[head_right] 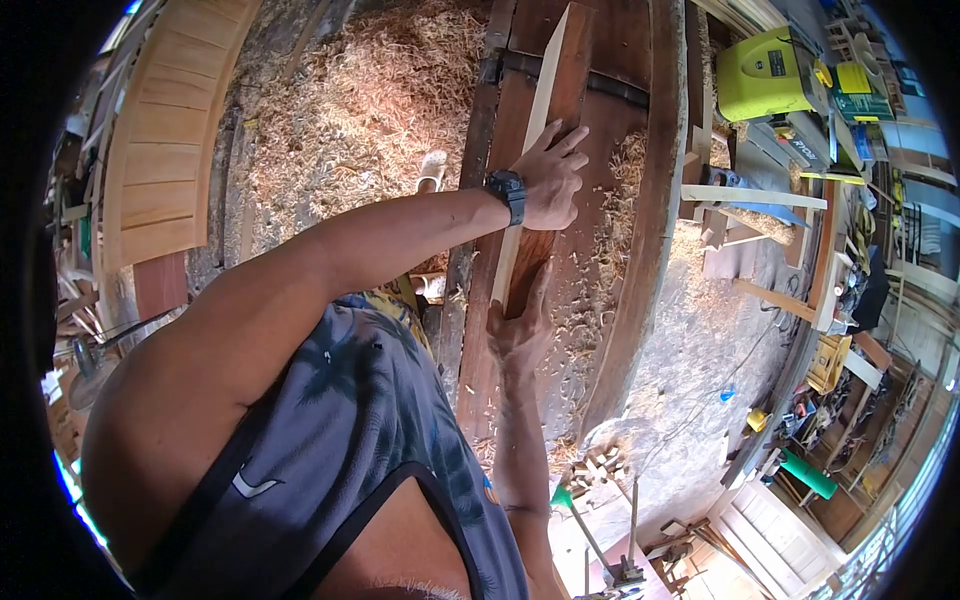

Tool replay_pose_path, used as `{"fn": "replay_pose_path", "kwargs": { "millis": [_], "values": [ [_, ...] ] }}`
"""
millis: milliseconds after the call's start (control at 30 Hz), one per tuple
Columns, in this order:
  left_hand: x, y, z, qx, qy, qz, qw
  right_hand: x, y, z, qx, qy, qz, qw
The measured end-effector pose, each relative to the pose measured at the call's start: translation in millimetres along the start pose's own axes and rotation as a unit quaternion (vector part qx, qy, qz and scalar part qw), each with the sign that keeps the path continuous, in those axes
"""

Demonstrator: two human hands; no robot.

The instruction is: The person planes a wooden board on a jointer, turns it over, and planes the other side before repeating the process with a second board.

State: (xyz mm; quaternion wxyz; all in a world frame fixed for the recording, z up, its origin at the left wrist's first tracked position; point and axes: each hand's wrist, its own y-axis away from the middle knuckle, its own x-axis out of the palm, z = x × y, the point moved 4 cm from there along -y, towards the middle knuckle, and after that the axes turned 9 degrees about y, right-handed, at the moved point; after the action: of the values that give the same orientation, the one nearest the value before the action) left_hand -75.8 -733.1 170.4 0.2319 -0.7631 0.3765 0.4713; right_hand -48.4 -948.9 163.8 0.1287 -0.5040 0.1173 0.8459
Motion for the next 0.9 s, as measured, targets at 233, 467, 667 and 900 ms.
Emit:
{"fn": "replay_pose_path", "kwargs": {
  "millis": [233, 467, 667, 900],
  "values": [
    [-6.1, -6.9, 6.4, 0.003, -0.003, 0.0, 1.0, 3.1, -11.0, -0.2, -0.014, -0.006, -0.019, 1.0],
    [-9.3, -15.9, 14.5, -0.008, -0.001, 0.013, 1.0, 13.4, -21.9, -7.4, -0.034, 0.024, -0.036, 0.998],
    [-13.4, -23.1, 22.6, -0.006, 0.011, 0.0, 1.0, 7.7, -33.0, 2.9, 0.028, -0.007, 0.036, 0.999],
    [-18.9, -33.0, 33.1, -0.004, 0.026, -0.003, 1.0, 7.0, -47.2, 9.6, 0.026, 0.002, 0.031, 0.999]
  ]
}}
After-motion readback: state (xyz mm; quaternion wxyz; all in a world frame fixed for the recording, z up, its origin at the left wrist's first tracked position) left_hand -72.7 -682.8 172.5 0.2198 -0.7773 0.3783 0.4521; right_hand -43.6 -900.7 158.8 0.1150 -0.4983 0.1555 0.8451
